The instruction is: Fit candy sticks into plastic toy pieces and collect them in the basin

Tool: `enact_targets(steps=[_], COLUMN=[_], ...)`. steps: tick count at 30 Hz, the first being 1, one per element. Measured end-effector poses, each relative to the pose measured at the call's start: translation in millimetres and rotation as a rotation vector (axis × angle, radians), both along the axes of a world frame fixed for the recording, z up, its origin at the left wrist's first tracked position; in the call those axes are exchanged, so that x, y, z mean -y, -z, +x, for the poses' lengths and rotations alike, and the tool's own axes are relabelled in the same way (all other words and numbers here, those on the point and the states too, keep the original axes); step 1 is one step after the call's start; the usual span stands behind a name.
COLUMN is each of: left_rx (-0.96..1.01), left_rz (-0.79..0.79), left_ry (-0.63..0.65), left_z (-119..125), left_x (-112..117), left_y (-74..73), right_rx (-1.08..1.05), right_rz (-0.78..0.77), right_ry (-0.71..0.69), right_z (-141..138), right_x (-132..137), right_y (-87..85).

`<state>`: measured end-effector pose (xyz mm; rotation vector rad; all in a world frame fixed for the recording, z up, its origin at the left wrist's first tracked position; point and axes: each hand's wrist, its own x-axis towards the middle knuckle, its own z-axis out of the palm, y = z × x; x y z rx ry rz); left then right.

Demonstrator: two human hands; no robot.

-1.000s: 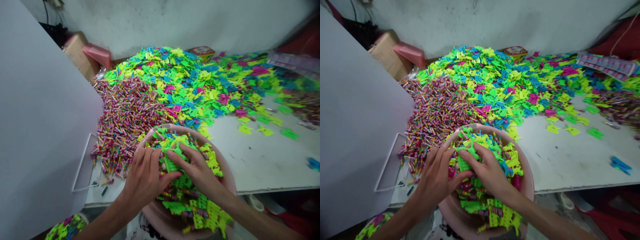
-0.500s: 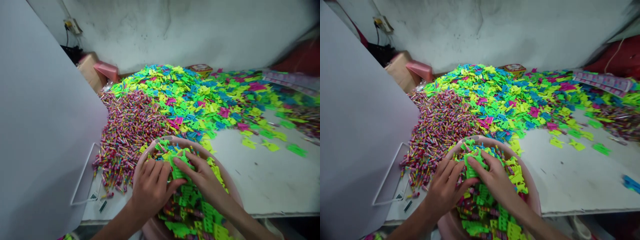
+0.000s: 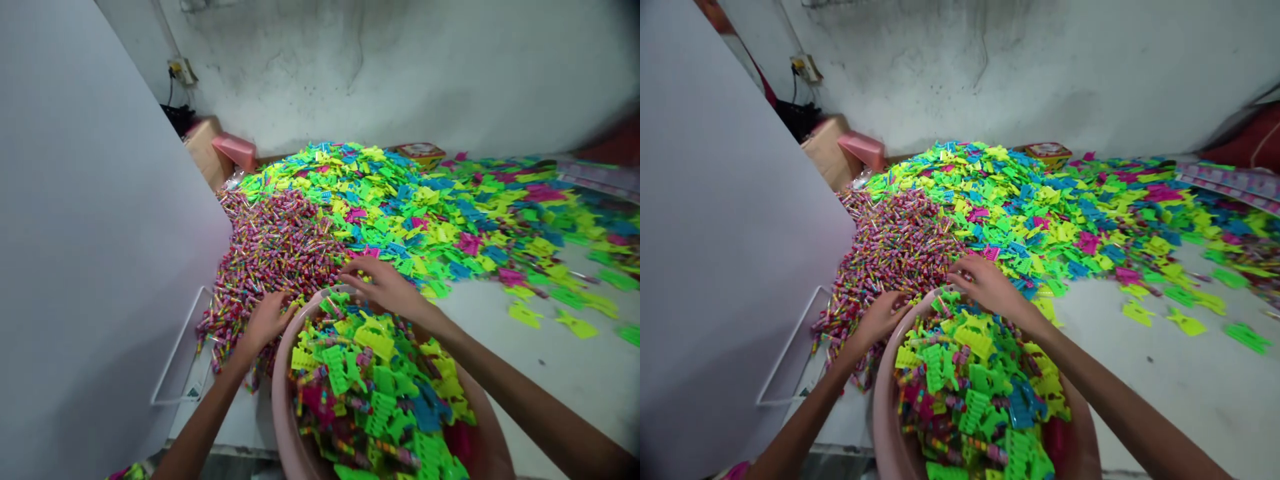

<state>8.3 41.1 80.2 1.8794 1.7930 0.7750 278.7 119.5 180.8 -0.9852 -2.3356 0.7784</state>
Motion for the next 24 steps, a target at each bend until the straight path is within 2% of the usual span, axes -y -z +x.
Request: enact_targets(steps=[3,6,10,14,17,19,21,24], left_rx=[0.001,0.027,0.112,0.258,0.389,0.445,0.455,0.429], left_rz=[-0.058,-0.08,-0.119,-0.051,0.029,0.064,0.075,0.044], left_ry=[-0.022,-0.044,0.019,0.006,-0.019,-0.042,-0.061,-0.056], left_z=[3.4,1.0,-0.8,6.4,10.7,12.0,13.6,19.2], left_x=[-8.9,-11.5,-10.7,-15.6,-28.4,-37.1,-42.0,-41.1], left_y=[25.5,32.6,28.3,9.9,-6.3,-9.8,-4.6,14.2], right_rx=[0.037,0.048,0.051,0.033,-0.023,-0.082,-0.153,-0.255], right_rz=[-0.015,-0.036,-0.076,-0.161,-0.238,-0.277,-0.311,-0.394], right_ry=[-0.189,-0.268,-0.308,-0.331,-0.291,-0.204,-0.092,0.031], right_z=[-39.1,-62.3,-72.3,-77.4,-76.6,-71.1,-61.7,-44.6], right_x=[-26.7,-34.6,-28.6,-34.7,-46.7,-51.3,-49.2,-30.4], right_y=[16.0,27.2,36.8,41.0,38.6,34.3,28.3,16.2])
